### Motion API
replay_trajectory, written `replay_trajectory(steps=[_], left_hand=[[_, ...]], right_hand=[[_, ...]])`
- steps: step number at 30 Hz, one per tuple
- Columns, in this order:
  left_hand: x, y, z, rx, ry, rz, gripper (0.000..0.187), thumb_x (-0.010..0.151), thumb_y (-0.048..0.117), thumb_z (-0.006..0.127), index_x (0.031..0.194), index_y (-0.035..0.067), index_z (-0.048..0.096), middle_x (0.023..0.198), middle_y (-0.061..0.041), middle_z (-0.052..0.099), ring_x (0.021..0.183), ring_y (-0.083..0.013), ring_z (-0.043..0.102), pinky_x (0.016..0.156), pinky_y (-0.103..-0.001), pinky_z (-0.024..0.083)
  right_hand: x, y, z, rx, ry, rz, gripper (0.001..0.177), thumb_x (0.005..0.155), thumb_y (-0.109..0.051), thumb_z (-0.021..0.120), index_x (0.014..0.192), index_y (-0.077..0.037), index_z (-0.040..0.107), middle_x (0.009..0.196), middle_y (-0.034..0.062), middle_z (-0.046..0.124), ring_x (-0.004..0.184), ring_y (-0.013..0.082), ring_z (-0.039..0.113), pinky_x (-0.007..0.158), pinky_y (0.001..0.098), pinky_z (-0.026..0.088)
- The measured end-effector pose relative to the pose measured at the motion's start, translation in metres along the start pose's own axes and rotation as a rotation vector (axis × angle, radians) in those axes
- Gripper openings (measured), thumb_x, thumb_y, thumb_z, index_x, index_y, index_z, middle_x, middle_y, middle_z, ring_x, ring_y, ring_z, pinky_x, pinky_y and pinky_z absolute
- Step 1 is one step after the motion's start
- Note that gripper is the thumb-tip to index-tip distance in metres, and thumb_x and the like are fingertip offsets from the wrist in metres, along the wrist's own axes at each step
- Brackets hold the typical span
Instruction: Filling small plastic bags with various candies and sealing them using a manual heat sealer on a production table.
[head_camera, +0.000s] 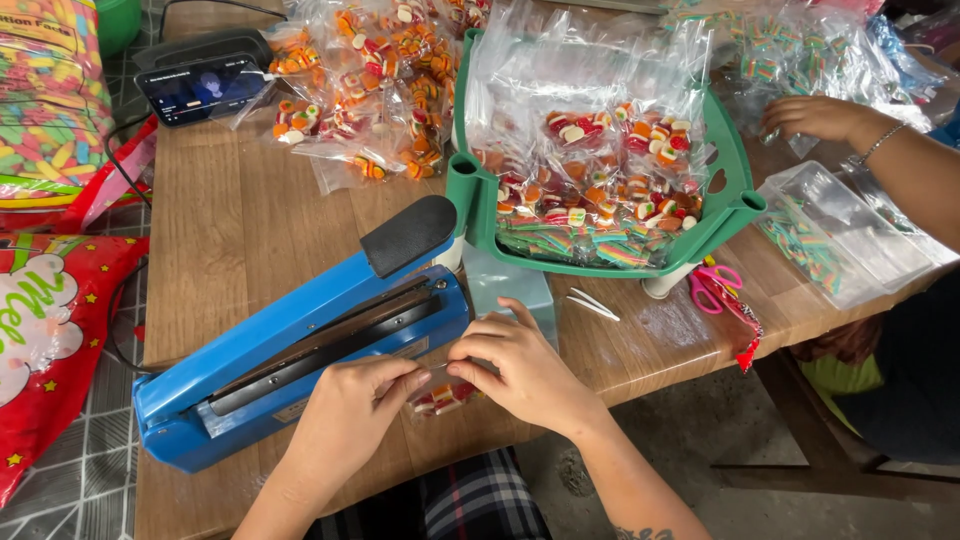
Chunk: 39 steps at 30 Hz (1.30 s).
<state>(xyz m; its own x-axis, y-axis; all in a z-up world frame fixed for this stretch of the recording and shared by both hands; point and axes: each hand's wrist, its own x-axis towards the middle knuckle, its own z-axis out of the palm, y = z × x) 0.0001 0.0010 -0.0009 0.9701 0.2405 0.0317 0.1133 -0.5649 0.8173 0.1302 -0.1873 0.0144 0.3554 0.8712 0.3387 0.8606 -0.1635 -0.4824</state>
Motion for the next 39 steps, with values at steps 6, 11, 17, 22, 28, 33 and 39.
replay_trajectory(steps=[6, 11, 17, 22, 28, 33, 39], left_hand=[[-0.017, 0.013, -0.033, 0.222, 0.187, 0.308, 0.015, 0.088, 0.024, 0.073, 0.095, 0.012, 0.078, 0.093, 0.003, 0.081, 0.074, -0.0126, 0.078, 0.066, -0.029, 0.060], [-0.029, 0.035, -0.109, 0.233, 0.473, 0.252, 0.013, 0.095, 0.017, 0.069, 0.101, 0.010, 0.078, 0.098, -0.002, 0.080, 0.085, -0.0126, 0.076, 0.079, -0.028, 0.058], [0.033, 0.012, -0.147, 0.157, 0.200, -0.114, 0.022, 0.090, 0.009, 0.068, 0.108, 0.009, 0.080, 0.103, -0.011, 0.080, 0.096, -0.0236, 0.075, 0.092, -0.035, 0.056], [0.068, 0.011, -0.137, 0.102, -0.282, -0.446, 0.033, 0.084, 0.025, 0.068, 0.111, 0.019, 0.086, 0.101, -0.009, 0.084, 0.094, -0.0282, 0.076, 0.088, -0.038, 0.058], [0.071, 0.031, -0.132, 0.298, -0.406, -0.470, 0.033, 0.080, 0.019, 0.075, 0.111, 0.011, 0.083, 0.098, -0.015, 0.079, 0.093, -0.0312, 0.074, 0.082, -0.036, 0.056], [0.080, -0.012, -0.136, 0.186, -0.392, -0.408, 0.027, 0.079, 0.016, 0.083, 0.105, 0.020, 0.088, 0.082, -0.008, 0.081, 0.071, -0.0247, 0.073, 0.060, -0.032, 0.059], [0.072, -0.008, -0.141, 0.139, -0.343, -0.464, 0.030, 0.081, 0.009, 0.080, 0.109, 0.017, 0.087, 0.082, -0.010, 0.081, 0.066, -0.0247, 0.071, 0.056, -0.029, 0.056]], right_hand=[[0.009, -0.002, 0.011, -0.042, 0.061, -0.093, 0.011, 0.097, -0.022, 0.071, 0.086, -0.019, 0.073, 0.084, -0.0066, 0.065, 0.088, 0.0142, 0.062, 0.113, 0.0442, 0.028], [0.043, -0.002, 0.033, 0.035, 0.078, -0.154, 0.011, 0.098, -0.025, 0.070, 0.088, -0.021, 0.074, 0.089, -0.0060, 0.070, 0.089, 0.0169, 0.063, 0.102, 0.0423, 0.034], [0.085, -0.010, 0.058, 0.038, 0.125, -0.081, 0.011, 0.098, -0.027, 0.071, 0.089, -0.023, 0.076, 0.083, -0.0076, 0.071, 0.085, 0.0178, 0.062, 0.092, 0.0393, 0.036], [0.107, -0.020, 0.053, 0.029, 0.131, -0.006, 0.027, 0.093, -0.029, 0.073, 0.069, -0.019, 0.072, 0.060, -0.0044, 0.068, 0.065, 0.0181, 0.063, 0.091, 0.0409, 0.039], [0.113, -0.008, 0.061, 0.140, 0.099, -0.013, 0.024, 0.094, -0.027, 0.074, 0.075, -0.012, 0.074, 0.069, 0.0067, 0.073, 0.067, 0.0250, 0.067, 0.088, 0.0426, 0.048], [0.116, -0.009, 0.022, 0.165, -0.036, 0.025, 0.034, 0.093, -0.026, 0.075, 0.069, -0.003, 0.067, 0.055, 0.0108, 0.063, 0.056, 0.0255, 0.060, 0.066, 0.0385, 0.049], [0.112, -0.003, 0.016, 0.216, -0.032, 0.080, 0.040, 0.095, -0.024, 0.075, 0.064, -0.003, 0.062, 0.047, 0.0067, 0.053, 0.048, 0.0188, 0.050, 0.056, 0.0294, 0.041]])
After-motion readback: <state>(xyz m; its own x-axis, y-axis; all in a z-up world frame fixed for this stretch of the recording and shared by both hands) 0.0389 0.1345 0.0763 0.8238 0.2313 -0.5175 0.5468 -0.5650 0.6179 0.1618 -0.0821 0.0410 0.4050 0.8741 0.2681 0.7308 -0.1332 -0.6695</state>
